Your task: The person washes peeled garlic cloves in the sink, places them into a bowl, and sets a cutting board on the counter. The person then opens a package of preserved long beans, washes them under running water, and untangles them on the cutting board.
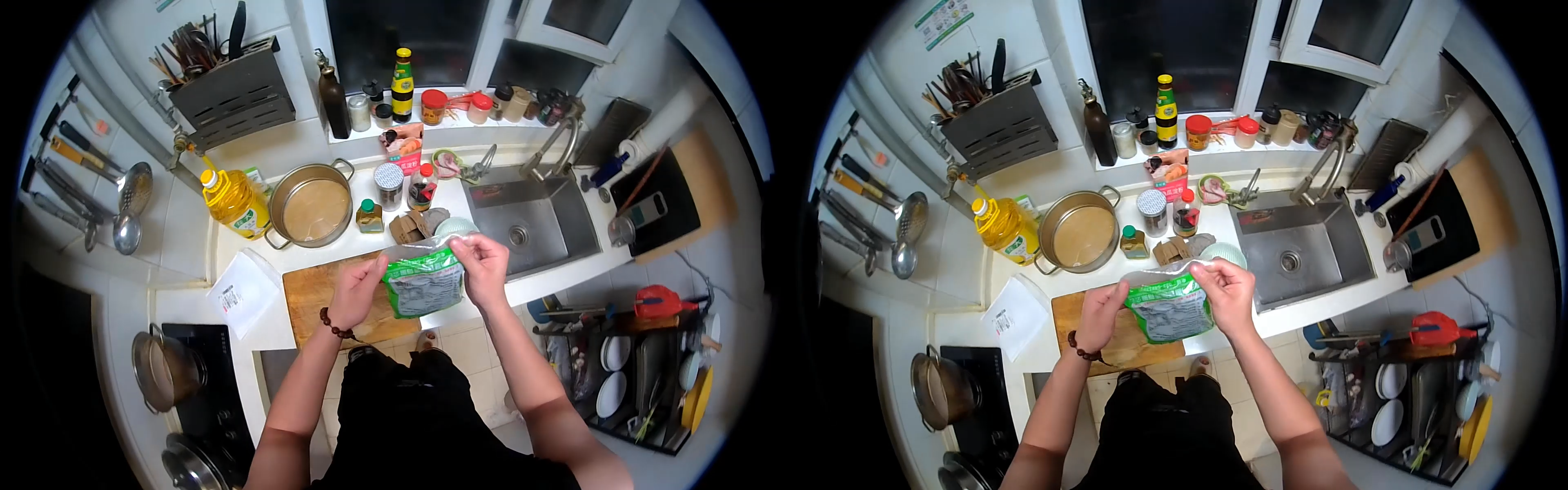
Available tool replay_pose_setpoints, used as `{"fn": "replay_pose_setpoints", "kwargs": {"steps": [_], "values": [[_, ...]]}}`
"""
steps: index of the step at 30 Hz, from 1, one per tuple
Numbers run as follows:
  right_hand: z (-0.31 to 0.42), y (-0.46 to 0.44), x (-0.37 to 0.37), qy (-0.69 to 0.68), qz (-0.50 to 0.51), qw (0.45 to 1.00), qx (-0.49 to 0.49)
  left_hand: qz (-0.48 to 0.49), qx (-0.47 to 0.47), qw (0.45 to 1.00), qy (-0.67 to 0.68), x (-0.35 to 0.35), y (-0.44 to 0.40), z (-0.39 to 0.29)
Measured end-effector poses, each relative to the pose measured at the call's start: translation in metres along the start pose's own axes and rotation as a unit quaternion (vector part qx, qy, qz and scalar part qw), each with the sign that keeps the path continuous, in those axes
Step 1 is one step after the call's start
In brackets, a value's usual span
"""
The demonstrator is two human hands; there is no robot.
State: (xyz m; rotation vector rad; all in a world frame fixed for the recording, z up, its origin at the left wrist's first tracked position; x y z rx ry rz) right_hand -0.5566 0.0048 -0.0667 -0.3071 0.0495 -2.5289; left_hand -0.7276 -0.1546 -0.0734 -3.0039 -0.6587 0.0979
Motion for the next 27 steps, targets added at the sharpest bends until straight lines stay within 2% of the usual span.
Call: {"fn": "replay_pose_setpoints", "kwargs": {"steps": [1,2,4,8,10,11,13,14,15,16,17,18,19,20,21,22,23,25,27], "values": [[0.007,-0.006,-0.005,-0.005,0.004,1.000,0.001,-0.030,0.007,0.998,0.053,0.009,-0.004,-0.009],[0.013,-0.011,-0.009,-0.009,0.007,1.000,0.003,-0.039,0.009,0.998,0.049,0.014,-0.006,-0.013],[0.022,-0.020,-0.014,-0.011,0.032,0.999,0.002,-0.083,-0.095,0.983,0.132,0.023,-0.006,-0.014],[0.036,-0.026,-0.004,-0.043,0.023,0.999,-0.005,-0.117,-0.063,0.984,0.120,0.032,-0.003,-0.032],[0.044,-0.030,0.003,-0.048,0.020,0.998,-0.018,-0.180,-0.051,0.961,0.205,0.036,-0.002,-0.053],[0.048,-0.032,0.007,-0.020,0.024,0.998,-0.048,-0.187,-0.046,0.960,0.204,0.031,-0.001,-0.054],[0.059,-0.035,0.012,0.006,0.031,0.996,-0.086,-0.189,0.000,0.981,0.043,0.015,0.000,-0.057],[0.071,-0.035,0.014,0.113,0.031,0.976,-0.185,-0.191,0.006,0.981,0.043,0.006,0.001,-0.061],[0.081,-0.034,0.019,0.217,0.029,0.934,-0.282,-0.184,0.016,0.981,-0.063,-0.005,0.002,-0.068],[0.087,-0.033,0.025,0.218,0.033,0.932,-0.288,-0.177,0.023,0.970,-0.167,-0.014,0.005,-0.072],[0.091,-0.030,0.034,0.206,0.034,0.930,-0.303,-0.181,0.043,0.977,-0.102,-0.023,0.004,-0.054],[0.095,-0.029,0.044,0.192,0.035,0.927,-0.321,-0.184,0.049,0.977,-0.100,-0.024,0.002,-0.047],[0.093,-0.031,0.051,0.181,0.034,0.931,-0.316,-0.206,0.068,0.974,0.060,-0.022,0.003,-0.041],[0.091,-0.033,0.057,0.182,0.035,0.929,-0.320,-0.220,0.084,0.947,0.218,-0.022,0.005,-0.030],[0.089,-0.038,0.063,0.148,0.021,0.945,-0.293,-0.126,0.123,0.944,0.280,-0.027,0.003,-0.026],[0.087,-0.041,0.069,0.114,0.006,0.958,-0.263,-0.126,0.126,0.943,0.282,-0.030,0.004,-0.021],[0.086,-0.042,0.075,0.077,-0.003,0.975,-0.210,-0.101,0.108,0.968,0.203,-0.028,0.006,-0.014],[0.084,-0.049,0.085,0.054,-0.013,0.982,-0.182,-0.060,0.051,0.996,0.035,-0.022,0.009,-0.029],[0.082,-0.057,0.093,0.033,-0.010,0.991,-0.133,-0.083,0.066,0.990,0.092,-0.021,0.011,-0.028]]}}
Point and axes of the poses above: each hand's wrist, its own y-axis away from the middle knuckle, its own x-axis out of the palm, z = x × y, the point moved 2 cm from there along -y, towards the middle knuckle, and after that the axes turned 5 degrees about x, right-handed, at the moved point
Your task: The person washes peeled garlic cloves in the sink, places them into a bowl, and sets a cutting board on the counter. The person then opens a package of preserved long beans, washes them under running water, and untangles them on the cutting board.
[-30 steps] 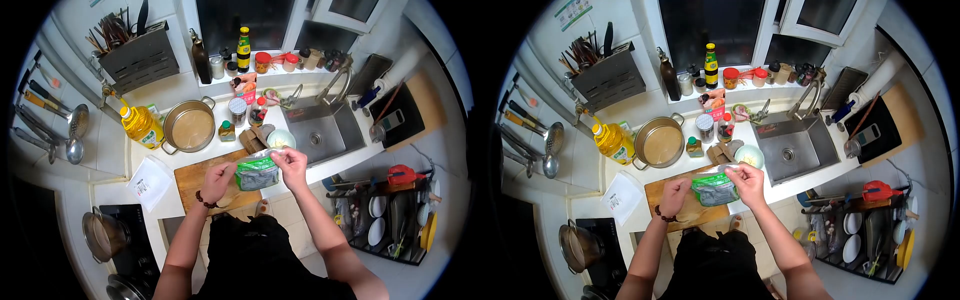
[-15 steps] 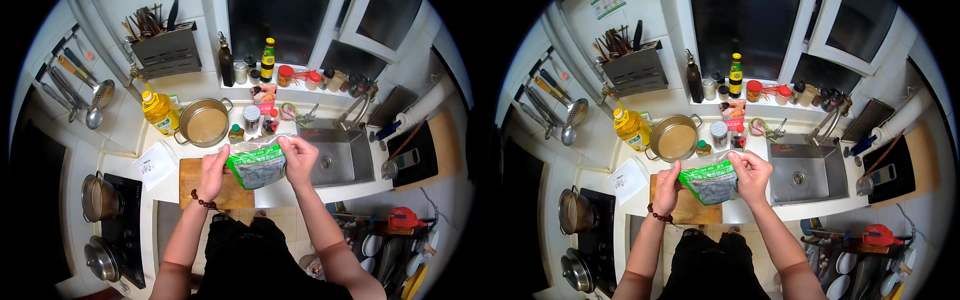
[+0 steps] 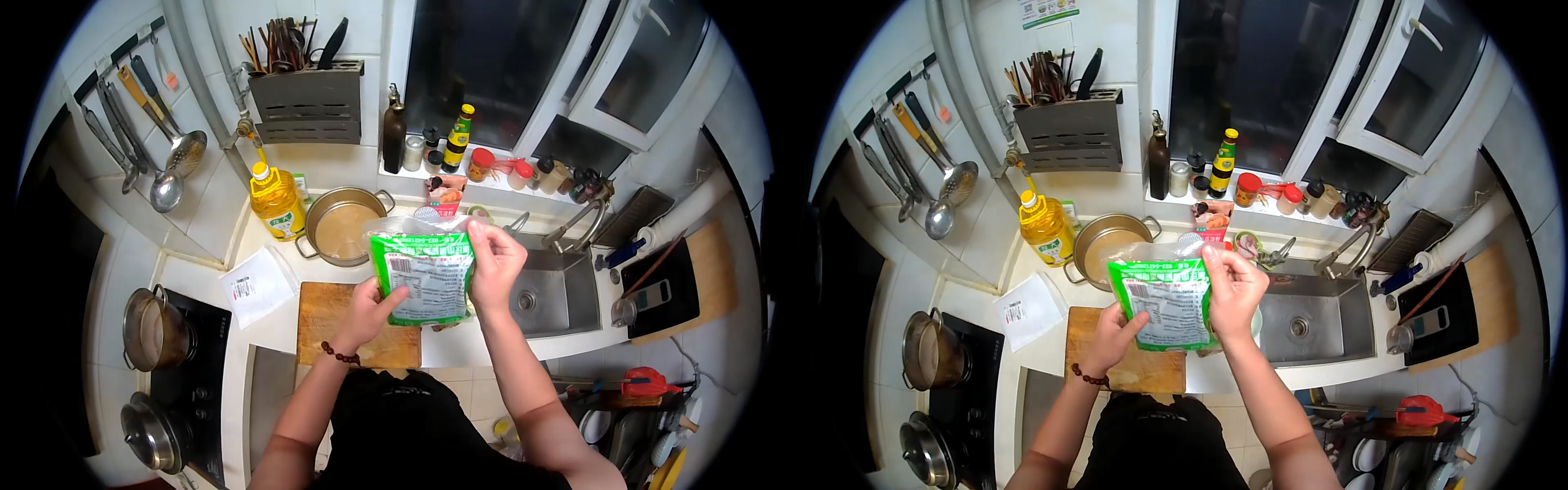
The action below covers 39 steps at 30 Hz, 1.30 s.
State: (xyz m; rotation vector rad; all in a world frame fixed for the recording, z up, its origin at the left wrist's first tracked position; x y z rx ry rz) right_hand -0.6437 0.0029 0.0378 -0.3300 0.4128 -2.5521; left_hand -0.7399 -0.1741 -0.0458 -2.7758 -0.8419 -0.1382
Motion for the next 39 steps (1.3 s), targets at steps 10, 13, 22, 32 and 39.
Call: {"fn": "replay_pose_setpoints", "kwargs": {"steps": [10,13,22,32,39], "values": [[-0.031,-0.011,0.028,-0.138,0.024,0.980,0.142,-0.063,-0.018,0.996,0.053,-0.035,0.002,-0.018],[-0.040,-0.013,0.036,-0.104,0.020,0.981,0.160,-0.076,-0.060,0.980,0.171,-0.039,0.004,-0.022],[-0.067,0.018,0.043,-0.070,0.168,0.925,0.333,-0.110,-0.128,0.954,0.249,-0.063,0.008,-0.029],[-0.099,0.079,0.051,-0.169,0.192,0.889,0.379,-0.038,-0.196,0.959,0.201,-0.077,0.016,-0.024],[-0.093,0.079,0.057,-0.188,0.108,0.935,0.279,0.011,-0.050,0.993,0.111,-0.074,0.023,-0.038]]}}
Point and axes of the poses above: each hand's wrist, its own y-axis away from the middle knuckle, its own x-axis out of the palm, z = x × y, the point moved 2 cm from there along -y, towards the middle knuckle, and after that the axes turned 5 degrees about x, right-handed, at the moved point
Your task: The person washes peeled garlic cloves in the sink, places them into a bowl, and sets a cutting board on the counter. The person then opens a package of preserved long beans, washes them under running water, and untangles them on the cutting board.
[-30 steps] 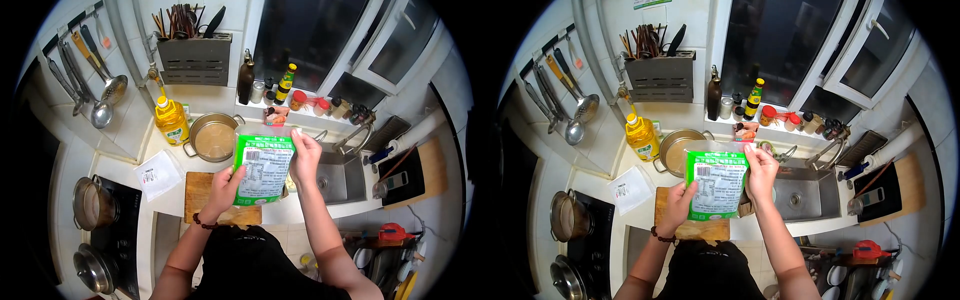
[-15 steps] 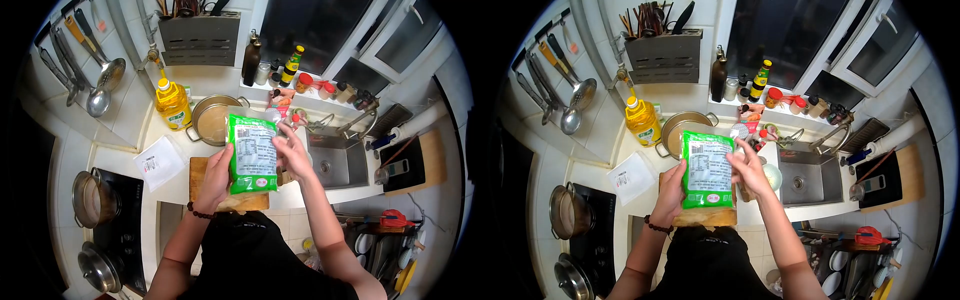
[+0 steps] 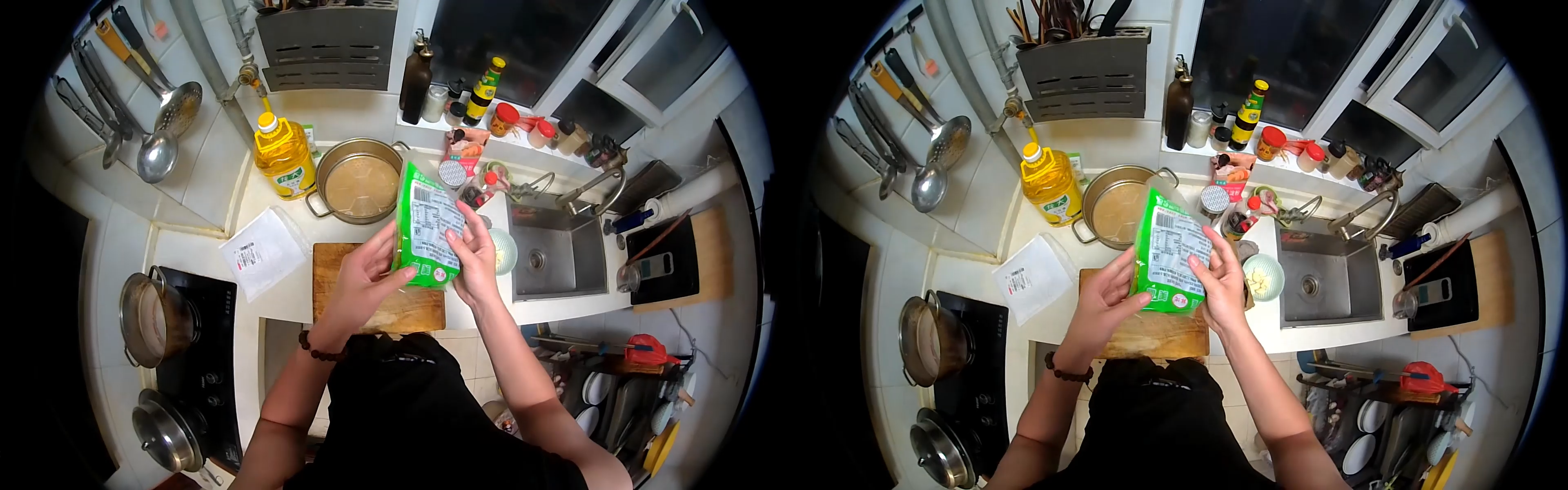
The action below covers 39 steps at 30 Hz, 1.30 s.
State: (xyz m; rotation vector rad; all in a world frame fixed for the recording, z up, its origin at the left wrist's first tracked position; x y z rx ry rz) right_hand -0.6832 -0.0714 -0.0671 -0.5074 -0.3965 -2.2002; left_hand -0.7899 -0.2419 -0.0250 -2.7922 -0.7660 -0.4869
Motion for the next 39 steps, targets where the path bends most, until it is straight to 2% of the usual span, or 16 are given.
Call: {"fn": "replay_pose_setpoints", "kwargs": {"steps": [14,15,17,18,20,22,24,25,27,28,30,31,32,34,37,39], "values": [[0.007,0.004,0.003,-0.061,0.008,0.995,-0.077,0.033,0.067,0.997,0.004,0.021,0.020,-0.013],[0.007,0.004,0.000,-0.058,0.007,0.997,-0.058,0.033,0.068,0.997,0.004,0.020,0.020,-0.012],[0.013,0.004,-0.004,-0.056,0.009,0.998,-0.041,0.030,0.155,0.976,-0.151,0.018,0.019,-0.012],[0.017,0.007,-0.004,-0.050,0.011,0.999,0.019,0.031,0.156,0.975,-0.152,0.017,0.017,-0.013],[0.021,0.008,-0.008,-0.044,0.015,0.996,0.077,0.027,0.251,0.865,-0.433,0.017,0.013,-0.020],[0.020,0.011,-0.011,-0.012,0.061,0.978,0.197,-0.010,0.280,0.839,-0.466,0.019,0.006,-0.014],[0.024,0.012,-0.014,0.031,0.079,0.973,0.215,0.000,0.334,0.813,-0.477,0.019,0.001,-0.011],[0.028,0.014,-0.016,0.100,0.119,0.952,0.262,-0.001,0.335,0.812,-0.478,0.023,0.000,-0.007],[0.034,0.012,-0.025,0.310,0.174,0.882,0.311,-0.127,0.182,0.928,-0.298,0.027,-0.001,0.005],[0.036,0.009,-0.028,0.311,0.177,0.881,0.309,-0.130,0.184,0.927,-0.300,0.029,-0.003,0.010],[0.047,0.002,-0.030,0.356,0.177,0.918,0.007,-0.150,0.225,0.889,-0.370,0.032,-0.005,0.016],[0.062,0.006,-0.014,0.375,0.188,0.905,-0.065,-0.149,0.224,0.889,-0.371,0.034,-0.005,0.020],[0.069,0.011,-0.003,0.375,0.187,0.906,-0.065,-0.152,0.213,0.894,-0.363,0.036,-0.005,0.024],[0.073,0.019,0.016,0.499,0.212,0.830,-0.132,-0.151,0.202,0.900,-0.356,0.038,-0.005,0.027],[0.075,0.016,0.016,0.485,0.204,0.838,-0.147,-0.171,0.167,0.927,-0.289,0.032,-0.007,0.025],[0.076,0.017,0.020,0.486,0.209,0.832,-0.166,-0.133,0.104,0.978,-0.122,0.022,-0.006,0.032]]}}
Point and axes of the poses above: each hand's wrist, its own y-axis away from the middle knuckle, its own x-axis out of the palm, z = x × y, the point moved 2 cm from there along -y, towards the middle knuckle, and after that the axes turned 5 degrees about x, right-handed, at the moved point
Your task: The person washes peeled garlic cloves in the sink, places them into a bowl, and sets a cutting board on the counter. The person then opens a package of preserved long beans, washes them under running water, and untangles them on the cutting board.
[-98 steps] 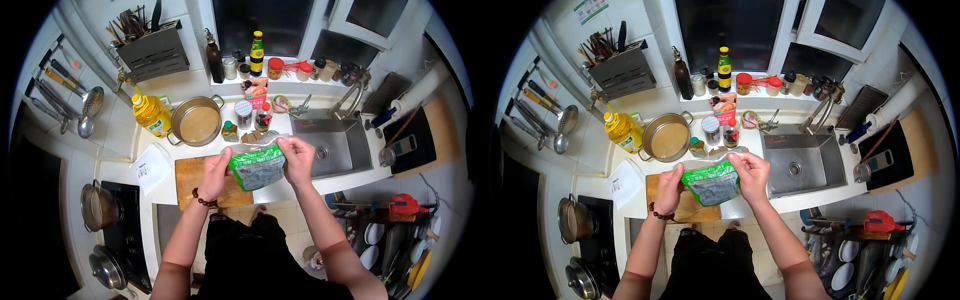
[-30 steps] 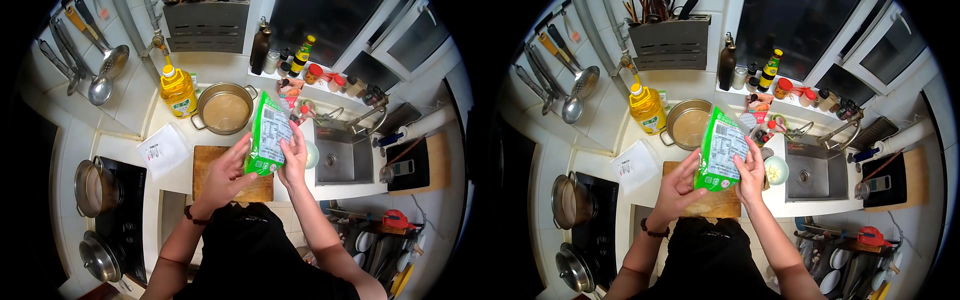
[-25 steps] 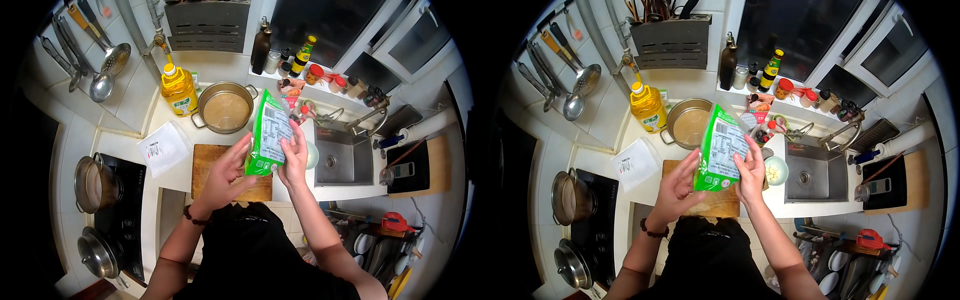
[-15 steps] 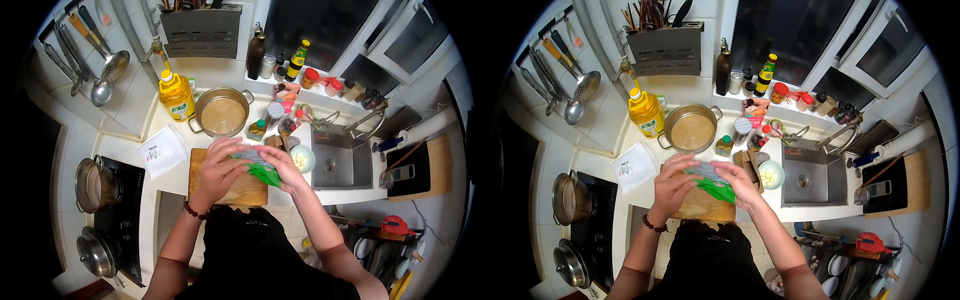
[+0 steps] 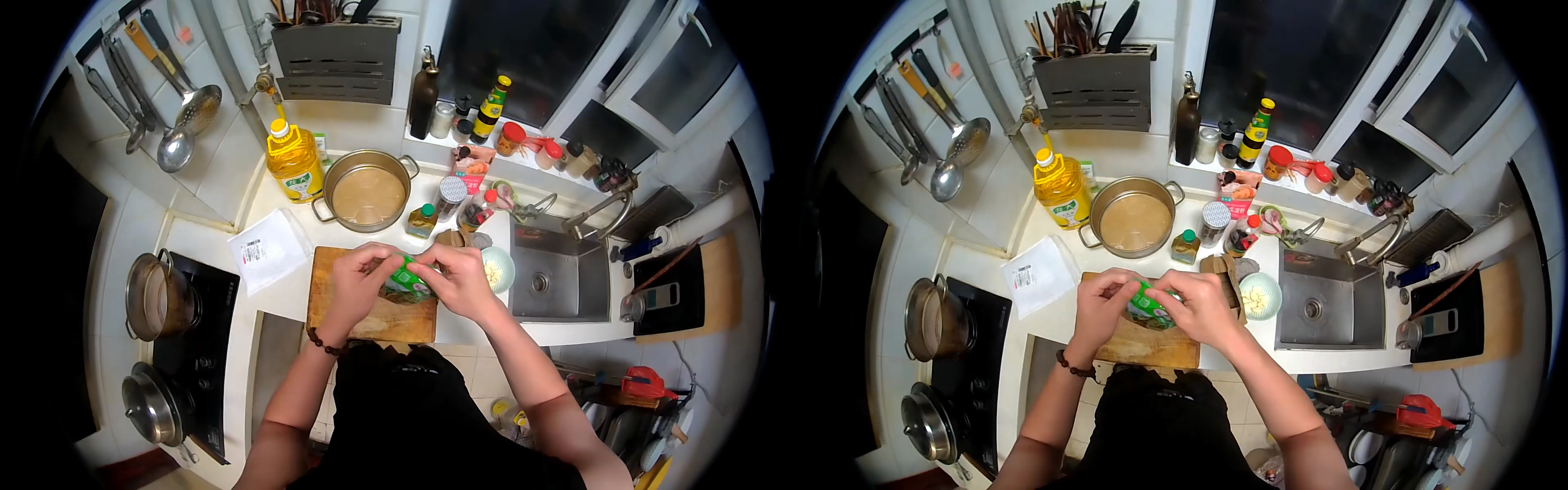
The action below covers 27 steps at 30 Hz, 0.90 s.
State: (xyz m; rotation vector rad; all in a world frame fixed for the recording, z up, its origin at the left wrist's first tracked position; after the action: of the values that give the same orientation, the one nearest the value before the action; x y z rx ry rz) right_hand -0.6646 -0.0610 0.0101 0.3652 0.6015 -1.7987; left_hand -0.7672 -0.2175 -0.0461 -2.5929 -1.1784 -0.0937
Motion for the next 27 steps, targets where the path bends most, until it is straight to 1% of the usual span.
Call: {"fn": "replay_pose_setpoints", "kwargs": {"steps": [1,3,5,6,7,8,9,10,12,13,14,15,17,18,19,21,22,23,25,26,27], "values": [[0.002,-0.001,-0.001,-0.008,-0.014,1.000,-0.002,-0.003,0.002,1.000,0.001,-0.005,0.001,0.004],[0.003,-0.006,-0.003,-0.013,-0.029,0.999,-0.005,0.022,-0.058,0.997,0.045,-0.010,0.003,0.011],[0.002,-0.009,-0.003,0.006,-0.058,0.997,-0.057,0.004,-0.050,0.997,0.050,-0.010,0.006,0.008],[0.003,-0.012,-0.001,0.008,-0.056,0.997,-0.058,-0.010,-0.042,0.998,0.054,-0.009,0.006,0.005],[0.006,-0.014,0.000,0.061,-0.082,0.988,-0.117,-0.012,-0.041,0.998,0.056,-0.006,0.005,0.004],[0.009,-0.015,0.001,0.114,-0.108,0.972,-0.173,-0.041,-0.003,0.999,-0.012,-0.004,0.006,0.003],[0.010,-0.016,0.002,0.116,-0.105,0.973,-0.172,-0.069,0.034,0.994,-0.081,-0.002,0.007,0.000],[0.012,-0.017,0.002,0.120,-0.115,0.971,-0.171,-0.070,0.034,0.994,-0.079,0.000,0.006,-0.003],[0.012,-0.018,0.003,0.124,-0.123,0.971,-0.167,-0.064,0.111,0.975,-0.180,0.003,0.004,-0.014],[0.011,-0.024,0.002,0.155,-0.102,0.964,-0.192,-0.065,0.113,0.975,-0.180,0.000,0.001,-0.013],[0.011,-0.026,0.003,0.185,-0.082,0.956,-0.214,-0.058,0.122,0.967,-0.215,-0.004,-0.002,-0.012],[0.009,-0.026,0.008,0.186,-0.082,0.956,-0.212,-0.050,0.130,0.958,-0.250,-0.007,-0.002,-0.011],[0.005,-0.027,0.025,0.230,-0.049,0.942,-0.238,-0.030,0.113,0.967,-0.226,-0.023,-0.001,0.000],[0.010,-0.030,0.030,0.186,-0.033,0.945,-0.268,-0.012,0.099,0.974,-0.204,-0.031,-0.004,0.005],[0.007,-0.032,0.032,0.186,-0.035,0.944,-0.270,-0.011,0.101,0.974,-0.205,-0.037,-0.003,0.009],[-0.003,-0.033,0.037,0.232,-0.038,0.943,-0.234,0.040,0.102,0.963,-0.246,-0.043,0.005,0.018],[0.000,-0.026,0.047,0.235,0.002,0.937,-0.257,0.066,0.053,0.967,-0.239,-0.049,0.006,0.028],[0.002,-0.025,0.059,0.211,0.053,0.935,-0.281,0.064,0.056,0.968,-0.238,-0.057,0.006,0.033],[-0.015,-0.032,0.056,0.211,0.023,0.952,-0.221,0.155,0.032,0.955,-0.252,-0.063,0.012,0.040],[-0.020,-0.031,0.061,0.213,0.023,0.952,-0.220,0.128,-0.003,0.971,-0.201,-0.064,0.014,0.048],[-0.022,-0.028,0.069,0.174,0.059,0.955,-0.234,0.128,0.000,0.971,-0.200,-0.070,0.019,0.060]]}}
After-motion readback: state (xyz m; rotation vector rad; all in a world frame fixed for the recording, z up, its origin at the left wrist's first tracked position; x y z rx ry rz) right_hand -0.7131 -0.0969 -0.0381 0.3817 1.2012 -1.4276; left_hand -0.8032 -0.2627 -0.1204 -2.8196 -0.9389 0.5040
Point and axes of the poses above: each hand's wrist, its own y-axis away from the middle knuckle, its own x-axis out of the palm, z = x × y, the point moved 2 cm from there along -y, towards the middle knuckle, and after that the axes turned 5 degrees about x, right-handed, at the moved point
